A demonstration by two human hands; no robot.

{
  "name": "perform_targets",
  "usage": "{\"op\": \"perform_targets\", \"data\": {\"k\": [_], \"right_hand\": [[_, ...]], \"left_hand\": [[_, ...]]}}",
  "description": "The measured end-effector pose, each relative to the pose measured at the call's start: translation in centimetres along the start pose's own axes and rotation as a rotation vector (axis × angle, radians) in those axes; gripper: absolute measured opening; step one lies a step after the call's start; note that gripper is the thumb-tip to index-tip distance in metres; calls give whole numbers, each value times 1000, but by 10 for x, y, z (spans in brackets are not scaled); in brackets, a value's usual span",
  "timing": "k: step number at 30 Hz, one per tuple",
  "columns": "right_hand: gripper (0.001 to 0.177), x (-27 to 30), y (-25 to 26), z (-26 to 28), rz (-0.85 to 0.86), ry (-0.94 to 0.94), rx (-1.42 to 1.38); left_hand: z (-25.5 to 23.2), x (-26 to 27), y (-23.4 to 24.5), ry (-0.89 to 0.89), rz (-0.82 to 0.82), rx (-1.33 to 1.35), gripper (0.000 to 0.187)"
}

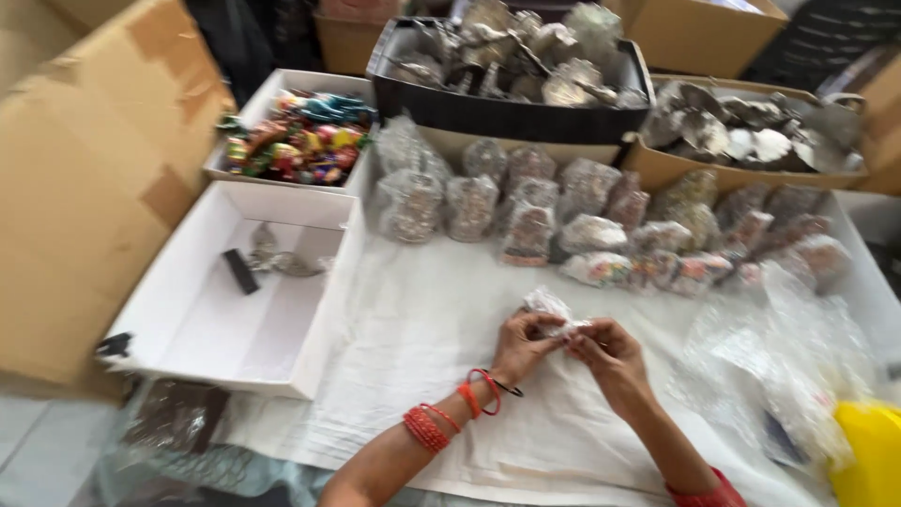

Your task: Unwrapping small metal idols from bubble wrap and cleaning them with a white cloth.

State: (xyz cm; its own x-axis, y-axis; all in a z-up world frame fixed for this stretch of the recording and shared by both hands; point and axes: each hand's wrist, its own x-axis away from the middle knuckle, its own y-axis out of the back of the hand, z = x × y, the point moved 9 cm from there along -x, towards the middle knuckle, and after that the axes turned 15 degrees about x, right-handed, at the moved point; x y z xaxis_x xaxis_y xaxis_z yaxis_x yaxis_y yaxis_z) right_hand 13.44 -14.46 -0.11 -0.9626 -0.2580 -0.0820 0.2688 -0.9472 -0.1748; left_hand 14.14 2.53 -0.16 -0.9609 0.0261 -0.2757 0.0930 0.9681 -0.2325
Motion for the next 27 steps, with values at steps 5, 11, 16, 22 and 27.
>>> {"op": "perform_targets", "data": {"k": [5,11,16,22,27], "right_hand": [[13,9,8,-17,-88,-122,-102],[12,9,5,-27,-77,-208,-141],[11,9,1,-27,-19,-203,-122],[14,10,-3,-28,-14,-282,-18],[17,9,1,-33,-34,-298,48]], "left_hand": [[5,5,-2,117,-35,32,30],[-5,3,-1,92,-22,-37,32],[-5,5,-3,87,4,-39,31],[-4,6,-7,144,45,16,31],[7,8,-8,138,57,-4,35]]}}
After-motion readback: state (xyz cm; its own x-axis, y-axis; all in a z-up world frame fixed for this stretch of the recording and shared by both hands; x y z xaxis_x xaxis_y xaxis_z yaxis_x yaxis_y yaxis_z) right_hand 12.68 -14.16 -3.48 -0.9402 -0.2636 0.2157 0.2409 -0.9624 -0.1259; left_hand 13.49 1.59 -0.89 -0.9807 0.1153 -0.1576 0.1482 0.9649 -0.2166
